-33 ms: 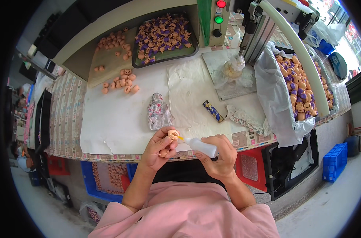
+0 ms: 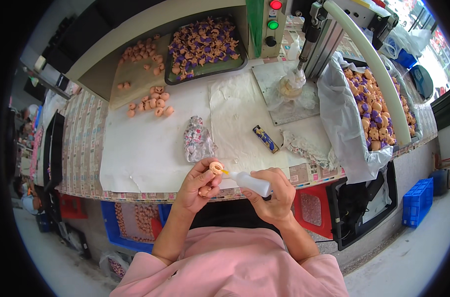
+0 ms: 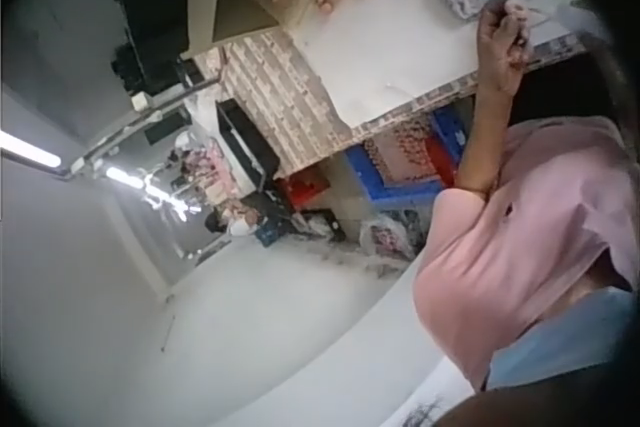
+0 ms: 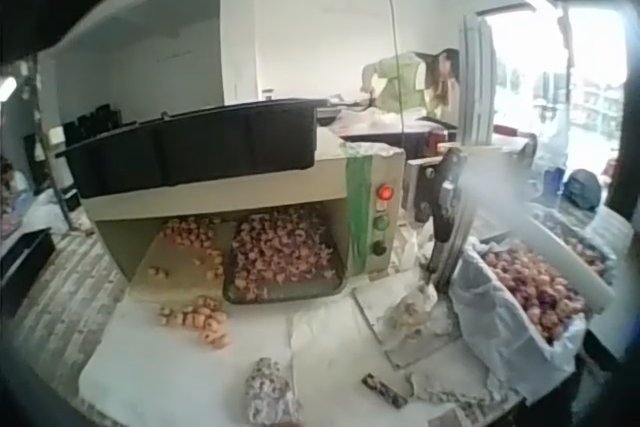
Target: Assembling small plastic toy components at a factory workbench using a glue dispenser and manual placement.
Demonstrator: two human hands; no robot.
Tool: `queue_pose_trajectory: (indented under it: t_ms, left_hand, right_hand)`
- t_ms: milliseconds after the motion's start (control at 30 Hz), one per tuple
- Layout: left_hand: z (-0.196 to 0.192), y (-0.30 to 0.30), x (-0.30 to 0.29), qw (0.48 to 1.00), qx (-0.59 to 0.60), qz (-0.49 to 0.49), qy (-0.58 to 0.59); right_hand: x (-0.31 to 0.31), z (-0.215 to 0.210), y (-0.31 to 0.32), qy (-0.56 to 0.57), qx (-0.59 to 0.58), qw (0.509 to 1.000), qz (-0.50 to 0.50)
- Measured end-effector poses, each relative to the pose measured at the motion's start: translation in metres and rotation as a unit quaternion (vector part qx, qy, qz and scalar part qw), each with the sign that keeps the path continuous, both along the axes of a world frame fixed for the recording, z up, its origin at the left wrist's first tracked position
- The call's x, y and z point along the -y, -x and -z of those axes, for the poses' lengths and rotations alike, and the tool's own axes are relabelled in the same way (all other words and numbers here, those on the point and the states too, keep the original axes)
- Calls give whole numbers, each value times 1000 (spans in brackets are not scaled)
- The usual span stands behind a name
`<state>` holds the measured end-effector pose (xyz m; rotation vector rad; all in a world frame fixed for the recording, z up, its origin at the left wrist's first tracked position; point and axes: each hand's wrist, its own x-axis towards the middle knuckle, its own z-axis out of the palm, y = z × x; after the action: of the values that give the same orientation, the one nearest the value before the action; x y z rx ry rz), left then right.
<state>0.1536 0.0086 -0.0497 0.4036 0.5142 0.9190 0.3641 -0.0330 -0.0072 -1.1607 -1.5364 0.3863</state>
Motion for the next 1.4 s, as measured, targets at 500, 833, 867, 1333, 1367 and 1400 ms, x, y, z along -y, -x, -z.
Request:
queue_pose_trajectory:
  t_ms: [500, 833, 867, 1333, 1367, 1400]
  left_hand:
    - [-2, -1, 0, 1000, -11, -3, 8]
    - [0, -1, -1, 1000, 2, 13, 1]
    - [-1, -1, -1, 1000, -2, 13, 2]
    - [-2, 0, -2, 1000, -2, 17, 3]
    - [-2, 0, -2, 1000, -4, 15, 4]
    - [-1, 1, -2, 1000, -4, 15, 4]
  right_hand:
    - [2, 3, -4, 32, -2, 999, 0]
    - [2, 3, -3, 31, -9, 999, -4]
    - [2, 3, -3, 28, -9, 1000, -3]
    - [-2, 7, 3, 28, -20, 999, -3]
    - [-2, 7, 4, 27, -20, 999, -4]
    - [-2, 7, 4, 27, -20, 999, -4]
